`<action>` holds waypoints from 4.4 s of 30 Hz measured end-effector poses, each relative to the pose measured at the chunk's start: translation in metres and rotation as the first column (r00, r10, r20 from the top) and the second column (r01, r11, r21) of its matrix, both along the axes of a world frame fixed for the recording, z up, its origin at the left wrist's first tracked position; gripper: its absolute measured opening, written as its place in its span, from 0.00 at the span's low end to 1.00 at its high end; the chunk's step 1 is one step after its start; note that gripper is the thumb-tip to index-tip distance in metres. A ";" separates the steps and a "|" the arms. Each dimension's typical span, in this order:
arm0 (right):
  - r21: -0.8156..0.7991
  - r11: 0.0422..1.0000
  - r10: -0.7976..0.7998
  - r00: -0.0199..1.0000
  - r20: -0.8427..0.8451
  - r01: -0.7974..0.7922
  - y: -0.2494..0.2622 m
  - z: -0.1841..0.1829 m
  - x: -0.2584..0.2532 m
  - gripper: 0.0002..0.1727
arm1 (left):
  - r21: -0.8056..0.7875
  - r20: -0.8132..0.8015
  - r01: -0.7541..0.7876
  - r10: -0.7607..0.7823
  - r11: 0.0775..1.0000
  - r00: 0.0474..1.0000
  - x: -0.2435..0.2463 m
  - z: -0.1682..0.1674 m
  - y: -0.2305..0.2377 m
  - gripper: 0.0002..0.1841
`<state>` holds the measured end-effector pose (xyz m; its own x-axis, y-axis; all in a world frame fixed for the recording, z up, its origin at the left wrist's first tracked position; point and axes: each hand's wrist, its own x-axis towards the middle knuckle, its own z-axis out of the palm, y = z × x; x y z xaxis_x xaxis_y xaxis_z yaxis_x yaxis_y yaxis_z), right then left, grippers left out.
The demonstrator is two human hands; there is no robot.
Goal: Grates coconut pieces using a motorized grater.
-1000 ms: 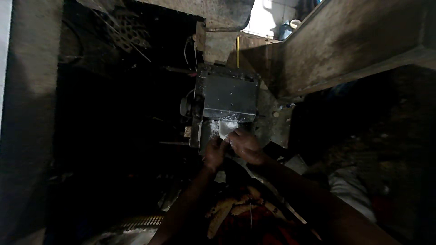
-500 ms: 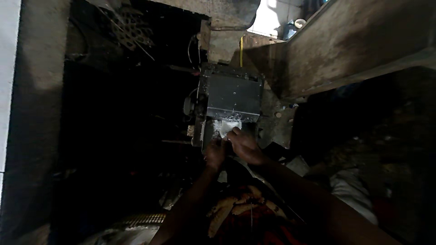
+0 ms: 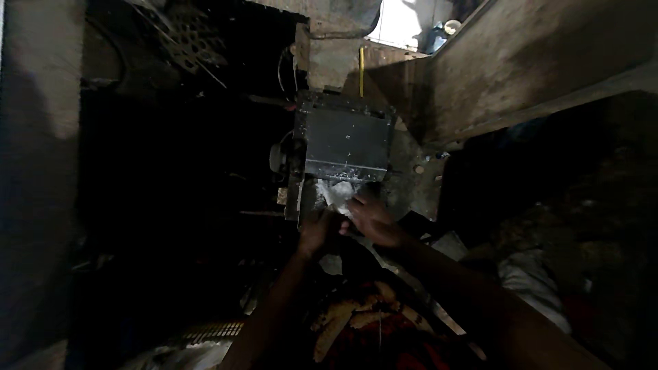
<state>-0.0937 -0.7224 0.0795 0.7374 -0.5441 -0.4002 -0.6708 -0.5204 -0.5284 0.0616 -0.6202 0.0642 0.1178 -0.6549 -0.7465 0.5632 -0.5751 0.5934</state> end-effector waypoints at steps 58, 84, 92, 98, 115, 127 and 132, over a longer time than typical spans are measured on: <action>-0.143 0.988 -0.052 0.999 0.014 0.054 -0.036 -0.031 -0.016 0.17 | 0.363 0.375 0.023 -0.169 0.931 0.912 -0.020 -0.010 -0.075 0.21; -0.071 0.996 -0.063 0.986 -0.152 0.053 -0.002 0.003 0.019 0.14 | 0.300 0.335 0.187 -0.287 0.935 0.897 -0.002 -0.005 -0.034 0.18; 0.054 0.977 -0.201 0.974 -0.102 0.207 -0.025 -0.004 0.022 0.09 | 0.312 0.444 0.167 -0.299 0.935 0.845 -0.003 -0.009 -0.048 0.18; 0.041 0.988 -0.141 0.978 -0.153 0.149 -0.032 -0.003 0.024 0.10 | 0.319 0.508 0.206 -0.350 0.925 0.787 0.000 -0.008 -0.052 0.18; -0.097 0.969 -0.237 0.964 -0.122 0.226 -0.018 -0.010 0.029 0.07 | 0.227 0.530 0.502 -0.538 0.835 0.655 -0.015 0.011 -0.035 0.16; -0.159 0.925 -0.372 0.909 -0.186 0.346 -0.022 -0.022 0.035 0.13 | 0.146 0.583 0.552 -0.523 0.821 0.622 -0.007 -0.003 -0.042 0.19; -0.176 0.902 -0.414 0.904 -0.104 0.393 -0.012 -0.019 0.028 0.11 | 0.180 0.550 0.591 -0.578 0.787 0.602 -0.005 0.003 -0.042 0.21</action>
